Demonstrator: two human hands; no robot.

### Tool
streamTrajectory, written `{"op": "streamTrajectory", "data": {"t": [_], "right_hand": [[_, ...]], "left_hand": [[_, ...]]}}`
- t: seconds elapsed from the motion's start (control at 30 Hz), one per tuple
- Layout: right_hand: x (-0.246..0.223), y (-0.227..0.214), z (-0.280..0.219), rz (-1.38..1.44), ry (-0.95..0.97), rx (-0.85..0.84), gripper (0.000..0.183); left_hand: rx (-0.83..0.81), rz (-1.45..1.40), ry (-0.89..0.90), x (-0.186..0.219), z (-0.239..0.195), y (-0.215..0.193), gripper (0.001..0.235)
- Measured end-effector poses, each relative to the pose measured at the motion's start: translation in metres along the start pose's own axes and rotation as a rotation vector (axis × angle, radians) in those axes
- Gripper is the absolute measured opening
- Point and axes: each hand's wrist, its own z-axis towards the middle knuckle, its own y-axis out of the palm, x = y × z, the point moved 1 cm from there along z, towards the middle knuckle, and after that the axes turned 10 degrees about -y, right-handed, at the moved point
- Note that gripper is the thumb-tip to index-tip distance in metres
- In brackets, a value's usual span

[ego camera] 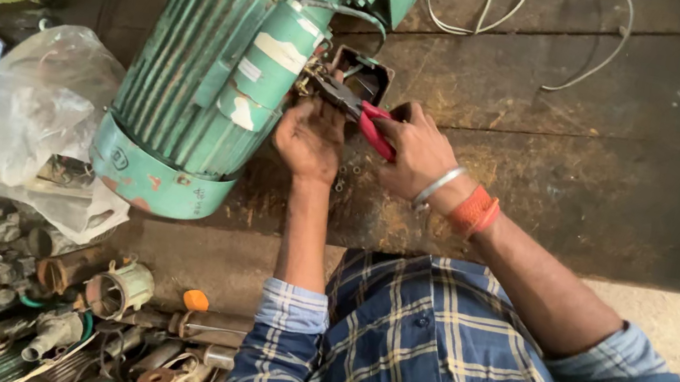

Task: The person works on a green electric motor, stripping and twisting wires, then connecting them to the motor's terminal box. They use pliers and electrical tape to secure the connections.

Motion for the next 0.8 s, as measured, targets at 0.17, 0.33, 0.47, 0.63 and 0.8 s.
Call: {"op": "streamTrajectory", "data": {"t": [0.17,0.33,0.47,0.63,0.8], "right_hand": [[-0.002,0.0,0.0,-0.025,-0.004,0.08,0.045],[-0.015,0.003,-0.001,0.026,0.139,0.142,0.074],[-0.016,-0.004,0.004,0.009,0.145,0.06,0.087],[-0.011,-0.015,0.009,0.116,0.167,0.007,0.081],[-0.01,-0.014,0.01,0.271,0.152,0.031,0.072]], "left_hand": [[0.069,0.245,0.041,-0.003,0.004,-0.001,0.05],[0.079,0.289,0.066,-0.005,0.003,-0.001,0.046],[0.06,0.299,0.072,-0.005,0.003,-0.005,0.045],[0.069,0.254,0.063,-0.007,0.007,-0.008,0.044],[0.136,0.174,0.001,-0.005,0.004,-0.013,0.045]]}}
